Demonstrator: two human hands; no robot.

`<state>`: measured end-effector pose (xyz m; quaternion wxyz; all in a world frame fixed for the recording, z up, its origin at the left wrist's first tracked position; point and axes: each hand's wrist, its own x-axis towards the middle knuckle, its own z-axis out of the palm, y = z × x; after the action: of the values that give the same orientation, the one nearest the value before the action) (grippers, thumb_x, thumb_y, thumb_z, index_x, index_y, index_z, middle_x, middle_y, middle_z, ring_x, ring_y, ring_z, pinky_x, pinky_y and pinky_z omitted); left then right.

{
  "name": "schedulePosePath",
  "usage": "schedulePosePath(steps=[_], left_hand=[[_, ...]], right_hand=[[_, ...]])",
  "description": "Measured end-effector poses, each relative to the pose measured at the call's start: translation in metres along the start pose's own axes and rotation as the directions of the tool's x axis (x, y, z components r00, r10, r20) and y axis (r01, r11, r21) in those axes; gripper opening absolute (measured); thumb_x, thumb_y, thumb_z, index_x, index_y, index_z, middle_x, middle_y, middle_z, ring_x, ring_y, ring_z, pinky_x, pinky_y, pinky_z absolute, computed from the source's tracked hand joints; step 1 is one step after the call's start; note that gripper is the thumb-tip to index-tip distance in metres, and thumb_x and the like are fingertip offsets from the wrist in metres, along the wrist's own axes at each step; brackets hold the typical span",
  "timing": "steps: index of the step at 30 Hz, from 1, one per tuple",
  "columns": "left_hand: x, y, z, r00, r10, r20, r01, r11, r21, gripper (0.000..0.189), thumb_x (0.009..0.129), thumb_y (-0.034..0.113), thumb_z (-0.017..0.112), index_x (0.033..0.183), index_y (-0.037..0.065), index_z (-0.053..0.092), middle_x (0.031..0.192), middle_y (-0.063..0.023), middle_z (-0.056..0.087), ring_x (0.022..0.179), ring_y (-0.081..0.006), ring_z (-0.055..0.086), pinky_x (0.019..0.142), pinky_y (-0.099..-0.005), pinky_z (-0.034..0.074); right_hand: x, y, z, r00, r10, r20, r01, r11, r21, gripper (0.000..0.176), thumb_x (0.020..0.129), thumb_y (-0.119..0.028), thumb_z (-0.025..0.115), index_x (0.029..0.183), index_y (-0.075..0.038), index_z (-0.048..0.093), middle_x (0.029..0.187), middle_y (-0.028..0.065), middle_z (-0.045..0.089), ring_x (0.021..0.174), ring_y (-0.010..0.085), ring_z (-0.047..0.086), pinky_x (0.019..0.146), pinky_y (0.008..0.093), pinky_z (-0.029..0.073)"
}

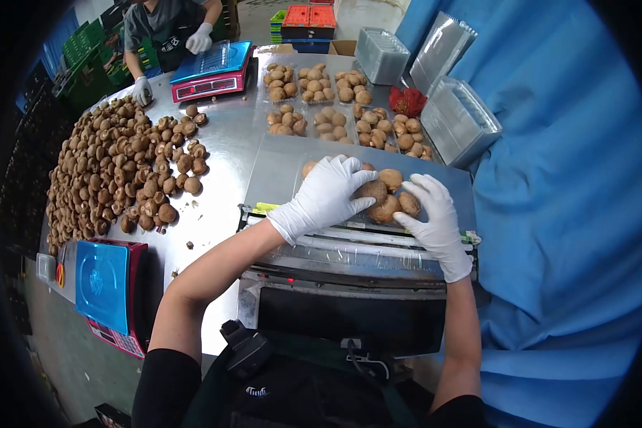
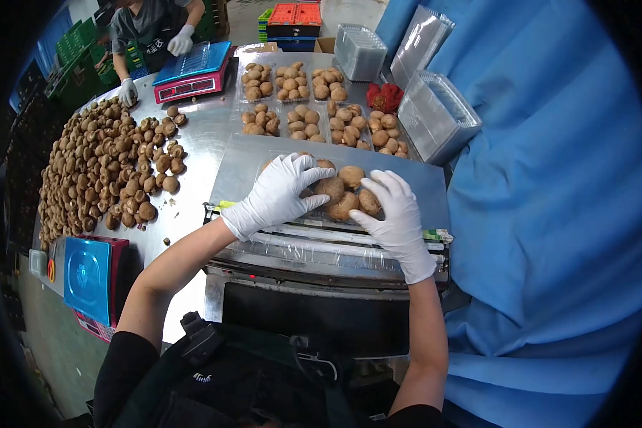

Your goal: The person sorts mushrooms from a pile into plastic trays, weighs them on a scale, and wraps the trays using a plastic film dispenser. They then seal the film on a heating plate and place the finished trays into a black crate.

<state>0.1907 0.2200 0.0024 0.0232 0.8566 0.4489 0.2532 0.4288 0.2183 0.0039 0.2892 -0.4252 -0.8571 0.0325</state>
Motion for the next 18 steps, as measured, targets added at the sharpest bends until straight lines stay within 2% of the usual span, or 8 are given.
schedulePosePath(steps=[1,3,7,9,12,16,18], left_hand=[[-0.001,-0.001,0.003,1.0,0.004,0.001,-0.004,1.0,-0.001,0.043,0.079,0.035,0.066,0.115,0.012,0.059,0.096,-0.0103,0.055,0.094,-0.0284,0.054,0.084,-0.0386,0.044],[-0.002,-0.003,0.009,0.998,-0.019,-0.053,0.015,0.998,-0.066,0.044,0.078,0.036,0.067,0.115,0.012,0.058,0.097,-0.011,0.056,0.092,-0.0291,0.056,0.084,-0.0387,0.044],[-0.002,-0.003,0.004,0.998,-0.034,-0.05,0.029,0.994,-0.104,0.048,0.076,0.036,0.069,0.117,0.013,0.056,0.098,-0.0118,0.057,0.092,-0.0301,0.056,0.084,-0.0391,0.044],[-0.002,0.001,-0.001,0.994,-0.053,0.097,0.058,0.998,-0.04,0.051,0.075,0.036,0.07,0.118,0.013,0.055,0.1,-0.0123,0.058,0.093,-0.0302,0.057,0.084,-0.0393,0.044],[-0.003,-0.004,0.006,0.999,-0.033,0.016,0.034,0.996,-0.086,0.052,0.074,0.034,0.07,0.119,0.014,0.054,0.099,-0.0118,0.057,0.093,-0.0301,0.056,0.083,-0.0394,0.044],[-0.005,-0.004,0.006,0.998,-0.068,0.005,0.068,0.993,-0.098,0.051,0.074,0.032,0.07,0.119,0.013,0.054,0.098,-0.0118,0.057,0.092,-0.0303,0.056,0.083,-0.0397,0.044],[-0.004,-0.001,0.002,0.996,-0.056,0.063,0.061,0.995,-0.076,0.051,0.074,0.031,0.07,0.119,0.014,0.054,0.099,-0.0119,0.056,0.093,-0.0308,0.056,0.084,-0.0397,0.044]], right_hand=[[0.002,-0.004,0.001,0.999,-0.046,0.025,0.048,0.997,-0.066,0.04,0.074,-0.029,0.072,0.108,-0.011,0.063,0.122,0.0095,0.052,0.119,0.0314,0.043,0.098,0.0424,0.036],[0.001,-0.002,0.013,0.998,-0.049,0.05,0.052,0.996,-0.067,0.041,0.073,-0.031,0.073,0.107,-0.011,0.064,0.123,0.0099,0.051,0.12,0.0321,0.042,0.099,0.0433,0.035],[0.0,0.001,0.017,0.996,-0.059,0.073,0.064,0.996,-0.059,0.044,0.07,-0.033,0.075,0.107,-0.012,0.064,0.126,0.0103,0.049,0.123,0.0331,0.04,0.101,0.044,0.033],[-0.001,0.0,0.017,0.993,-0.078,0.083,0.082,0.995,-0.055,0.045,0.069,-0.032,0.076,0.107,-0.012,0.063,0.126,0.0102,0.049,0.124,0.0333,0.039,0.102,0.044,0.033],[-0.003,0.001,0.016,0.995,-0.047,0.087,0.053,0.997,-0.064,0.047,0.067,-0.029,0.077,0.108,-0.012,0.061,0.127,0.0098,0.048,0.125,0.0338,0.038,0.102,0.0442,0.033],[-0.009,0.002,0.015,0.996,-0.052,0.07,0.05,0.998,0.034,0.051,0.064,-0.023,0.079,0.11,-0.012,0.059,0.128,0.0096,0.048,0.126,0.0341,0.037,0.103,0.0438,0.032],[-0.012,0.006,0.017,0.997,-0.051,0.063,0.046,0.996,0.079,0.052,0.063,-0.021,0.079,0.11,-0.012,0.059,0.129,0.0095,0.048,0.127,0.0341,0.037,0.103,0.0435,0.032]])
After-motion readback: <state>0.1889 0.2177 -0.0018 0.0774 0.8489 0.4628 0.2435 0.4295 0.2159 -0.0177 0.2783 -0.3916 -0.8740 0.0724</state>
